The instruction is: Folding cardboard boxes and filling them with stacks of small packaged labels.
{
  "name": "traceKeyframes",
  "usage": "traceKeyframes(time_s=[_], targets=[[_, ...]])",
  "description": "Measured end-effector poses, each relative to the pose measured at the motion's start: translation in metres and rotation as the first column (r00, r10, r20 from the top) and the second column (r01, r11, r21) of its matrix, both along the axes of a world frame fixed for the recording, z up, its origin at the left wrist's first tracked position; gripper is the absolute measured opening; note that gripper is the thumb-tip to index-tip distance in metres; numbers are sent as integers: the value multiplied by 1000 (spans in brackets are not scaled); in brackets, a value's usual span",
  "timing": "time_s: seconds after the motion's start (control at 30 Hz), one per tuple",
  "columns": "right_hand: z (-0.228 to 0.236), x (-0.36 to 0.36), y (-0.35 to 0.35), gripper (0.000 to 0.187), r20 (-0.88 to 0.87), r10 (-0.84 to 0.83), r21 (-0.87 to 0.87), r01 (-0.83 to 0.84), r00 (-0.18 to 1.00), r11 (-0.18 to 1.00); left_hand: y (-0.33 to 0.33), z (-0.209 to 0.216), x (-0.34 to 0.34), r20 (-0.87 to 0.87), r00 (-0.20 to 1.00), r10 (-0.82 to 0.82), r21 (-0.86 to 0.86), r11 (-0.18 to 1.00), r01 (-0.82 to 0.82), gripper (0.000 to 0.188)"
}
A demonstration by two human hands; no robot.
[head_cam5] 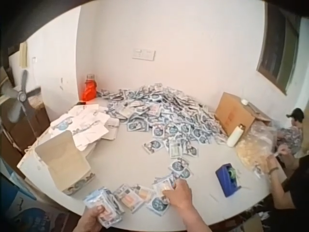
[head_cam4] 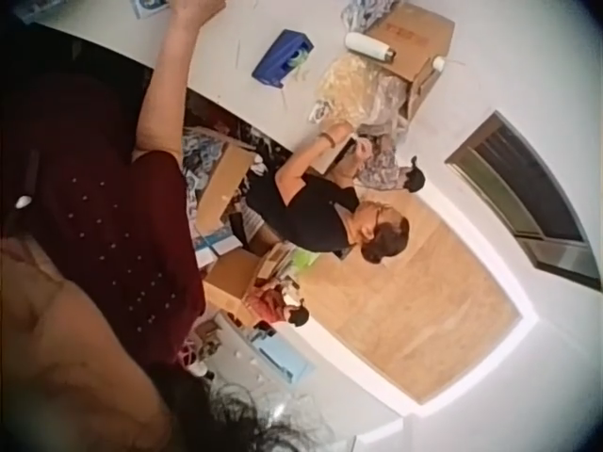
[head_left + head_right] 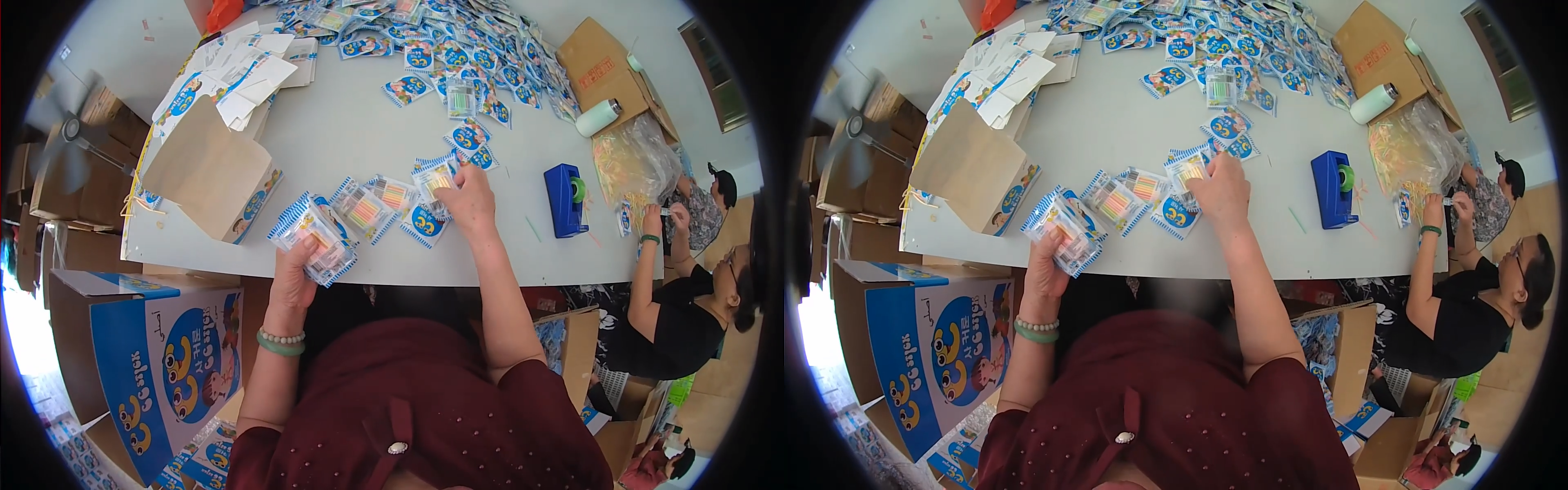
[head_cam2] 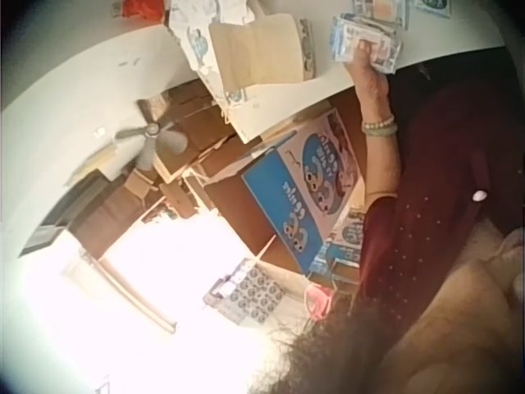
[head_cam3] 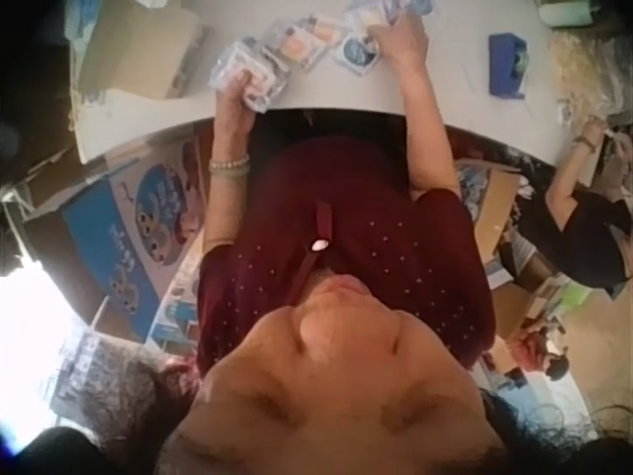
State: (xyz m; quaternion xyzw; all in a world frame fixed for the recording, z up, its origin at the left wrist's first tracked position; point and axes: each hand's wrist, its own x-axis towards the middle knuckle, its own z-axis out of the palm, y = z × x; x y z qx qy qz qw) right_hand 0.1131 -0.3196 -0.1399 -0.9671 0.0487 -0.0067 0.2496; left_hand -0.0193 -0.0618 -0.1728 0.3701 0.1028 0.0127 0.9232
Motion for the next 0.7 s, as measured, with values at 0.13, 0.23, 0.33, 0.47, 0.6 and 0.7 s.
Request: traceKeyframes(time_s=[0.13,0.23,0.33,0.47,0.6,0.7], targets=[[-3,-8,7,38,96,42,256,-66,994,964,0,1,0,10,1000,-11,-7,1000,11,55],[12,-10,-2,42,142,31,444,-92,989,891,-3,6,0,-7,1000,25,15,1000,-25,54],[18,-10,-20,39,77,86,332,-107,993,937,-2,7,-1,-3,1000,19,15,1000,-19,54],[14,-20,-30,22,27,162,-126,-158,986,979,-3,5,1,-17,1000,17,18,1000,-17,54],[52,-25,-32,20,-268,250,79,-237,931,968,2,-1,-1,2,1000,-12,24,1000,12,54],[39,-31,-18,26,-92,789,22,-791,608,612,4,-1,-2,-1,1000,-23,31,999,23,55]])
